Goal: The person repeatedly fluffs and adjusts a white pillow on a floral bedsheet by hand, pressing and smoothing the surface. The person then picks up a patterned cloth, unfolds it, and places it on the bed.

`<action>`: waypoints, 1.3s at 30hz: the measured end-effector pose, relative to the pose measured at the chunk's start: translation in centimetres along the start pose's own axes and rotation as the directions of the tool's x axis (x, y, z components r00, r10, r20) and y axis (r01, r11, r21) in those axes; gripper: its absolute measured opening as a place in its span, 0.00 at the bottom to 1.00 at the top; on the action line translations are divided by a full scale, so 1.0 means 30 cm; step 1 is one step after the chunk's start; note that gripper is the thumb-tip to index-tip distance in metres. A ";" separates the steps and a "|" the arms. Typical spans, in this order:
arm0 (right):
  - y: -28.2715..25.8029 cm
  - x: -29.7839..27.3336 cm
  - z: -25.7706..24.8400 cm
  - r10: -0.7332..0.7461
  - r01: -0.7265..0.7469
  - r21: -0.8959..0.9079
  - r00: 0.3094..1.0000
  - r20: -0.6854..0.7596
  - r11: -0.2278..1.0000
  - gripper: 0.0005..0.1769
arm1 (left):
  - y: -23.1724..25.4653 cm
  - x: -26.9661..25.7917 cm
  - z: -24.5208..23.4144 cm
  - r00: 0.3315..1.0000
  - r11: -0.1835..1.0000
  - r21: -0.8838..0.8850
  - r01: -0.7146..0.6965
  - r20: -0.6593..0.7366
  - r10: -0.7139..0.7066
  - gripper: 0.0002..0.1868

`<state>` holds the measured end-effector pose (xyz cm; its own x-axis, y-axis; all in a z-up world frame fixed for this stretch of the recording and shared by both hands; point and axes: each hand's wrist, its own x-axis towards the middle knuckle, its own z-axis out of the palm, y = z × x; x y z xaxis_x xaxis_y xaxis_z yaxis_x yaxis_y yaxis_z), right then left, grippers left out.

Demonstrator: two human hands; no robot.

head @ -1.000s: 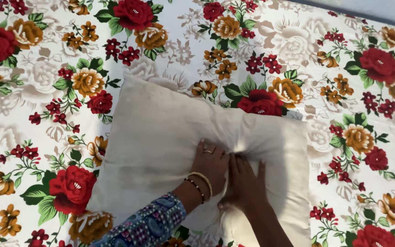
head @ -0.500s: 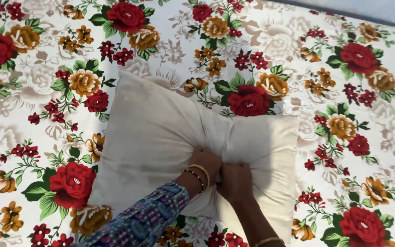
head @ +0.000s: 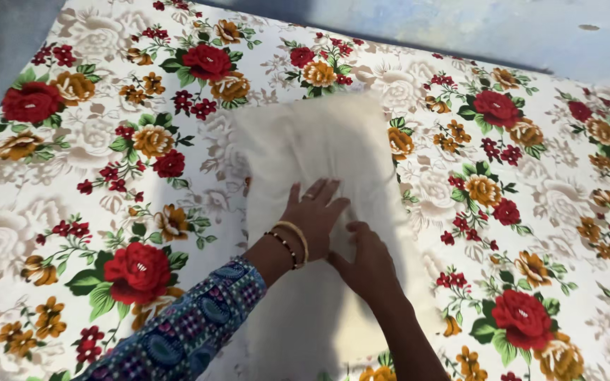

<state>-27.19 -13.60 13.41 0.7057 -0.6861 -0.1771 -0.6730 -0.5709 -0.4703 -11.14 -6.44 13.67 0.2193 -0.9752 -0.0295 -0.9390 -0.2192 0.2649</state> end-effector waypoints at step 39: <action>0.859 -1.229 -0.480 0.413 -0.429 0.494 0.899 0.149 0.756 0.45 | 1.364 -0.112 0.112 0.844 0.637 -0.579 -0.509 -0.483 0.235 0.12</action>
<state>-73.75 -9.51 20.26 0.3892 -0.7852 -0.4817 -0.7024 0.0854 -0.7067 -51.18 -12.22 21.38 0.0923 -0.8596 0.5026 -0.5565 0.3740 0.7419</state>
